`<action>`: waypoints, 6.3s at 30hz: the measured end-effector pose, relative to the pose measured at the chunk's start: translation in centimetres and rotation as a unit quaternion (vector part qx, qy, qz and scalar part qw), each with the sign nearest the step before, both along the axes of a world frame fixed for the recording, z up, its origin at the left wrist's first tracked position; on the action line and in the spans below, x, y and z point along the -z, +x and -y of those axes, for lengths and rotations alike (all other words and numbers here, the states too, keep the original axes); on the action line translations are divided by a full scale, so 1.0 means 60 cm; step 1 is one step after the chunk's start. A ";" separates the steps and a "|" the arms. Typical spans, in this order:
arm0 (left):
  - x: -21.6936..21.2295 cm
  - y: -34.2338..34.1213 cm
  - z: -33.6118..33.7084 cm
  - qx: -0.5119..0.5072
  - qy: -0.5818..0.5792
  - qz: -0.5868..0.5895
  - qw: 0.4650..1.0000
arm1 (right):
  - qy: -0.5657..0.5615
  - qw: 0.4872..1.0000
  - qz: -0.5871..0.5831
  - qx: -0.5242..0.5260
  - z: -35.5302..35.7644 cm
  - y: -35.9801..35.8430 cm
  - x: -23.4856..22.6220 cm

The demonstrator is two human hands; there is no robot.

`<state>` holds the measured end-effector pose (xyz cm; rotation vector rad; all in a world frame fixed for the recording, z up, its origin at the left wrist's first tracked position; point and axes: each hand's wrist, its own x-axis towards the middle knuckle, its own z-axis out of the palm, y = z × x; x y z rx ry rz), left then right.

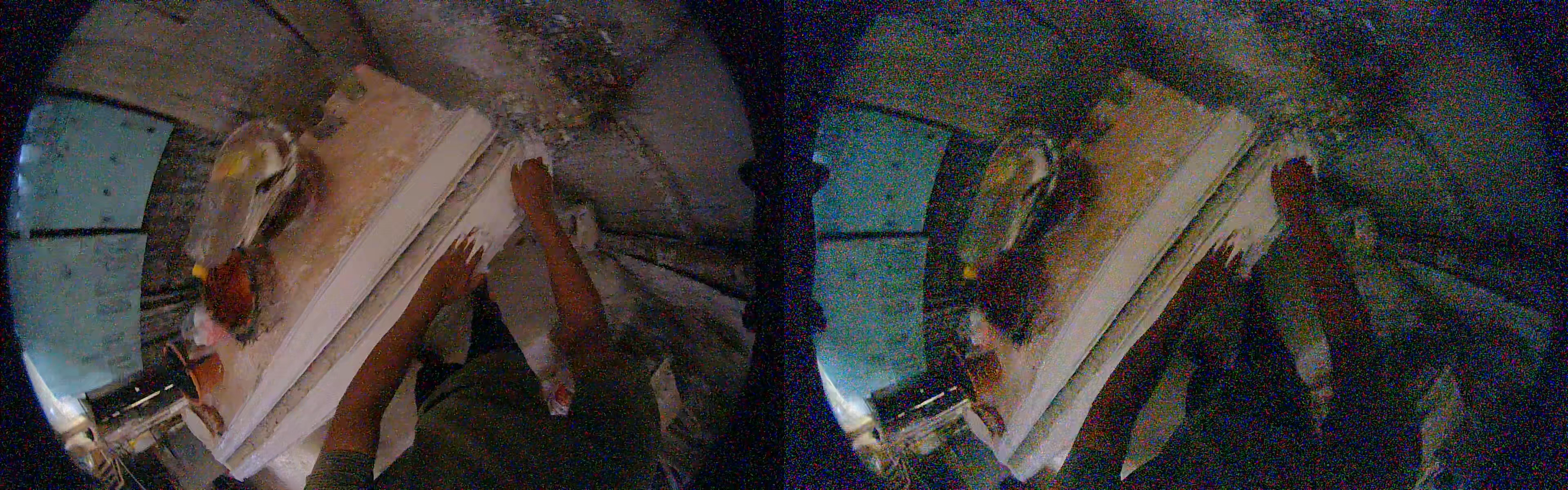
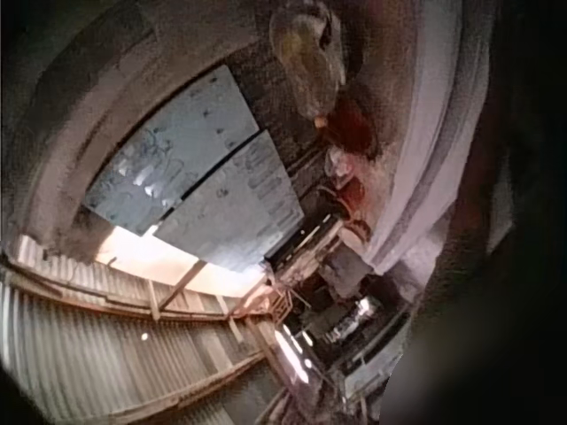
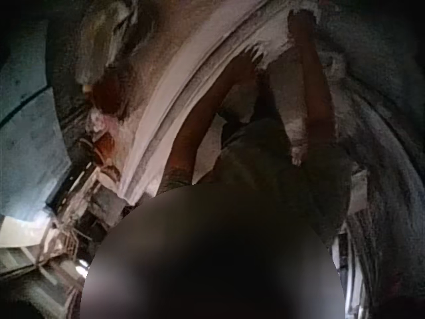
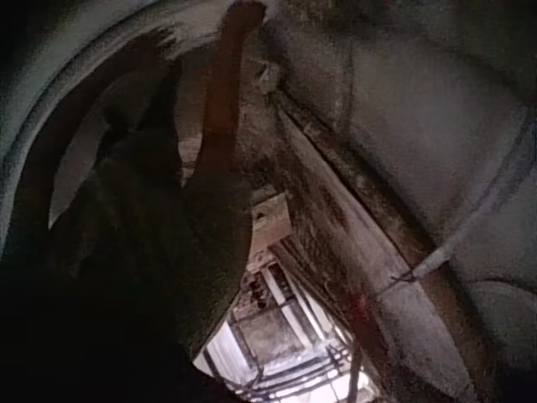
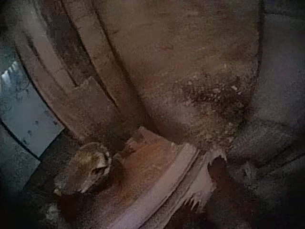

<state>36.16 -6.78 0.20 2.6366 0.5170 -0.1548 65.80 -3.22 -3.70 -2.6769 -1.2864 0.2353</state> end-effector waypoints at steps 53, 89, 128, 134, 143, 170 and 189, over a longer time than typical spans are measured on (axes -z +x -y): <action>-0.237 -1.588 0.795 -0.159 -0.045 0.007 0.986 | -0.212 0.891 -0.068 -0.395 0.857 -1.612 -0.287; -0.208 -1.870 0.756 -0.099 -0.015 -0.086 0.991 | -0.199 0.822 -0.117 -0.521 0.884 -1.943 -0.320; -0.263 -2.220 0.878 -0.103 -0.019 -0.090 0.990 | 0.141 0.863 -0.060 -0.481 0.973 -2.203 -0.345; -0.251 -2.180 0.862 -0.119 -0.048 -0.154 0.980 | 0.023 0.830 -0.126 -0.543 0.994 -2.196 -0.332; -0.211 -1.974 0.789 -0.104 -0.005 -0.082 0.991 | 0.012 0.952 -0.017 -0.307 0.961 -2.035 -0.278; -0.232 -1.984 0.783 -0.095 -0.035 -0.144 0.984 | -0.006 0.881 -0.114 -0.458 0.942 -1.958 -0.224; -0.150 -1.418 0.589 0.109 0.052 -0.031 0.992 | 0.279 0.942 -0.182 -0.034 0.981 -1.679 -0.299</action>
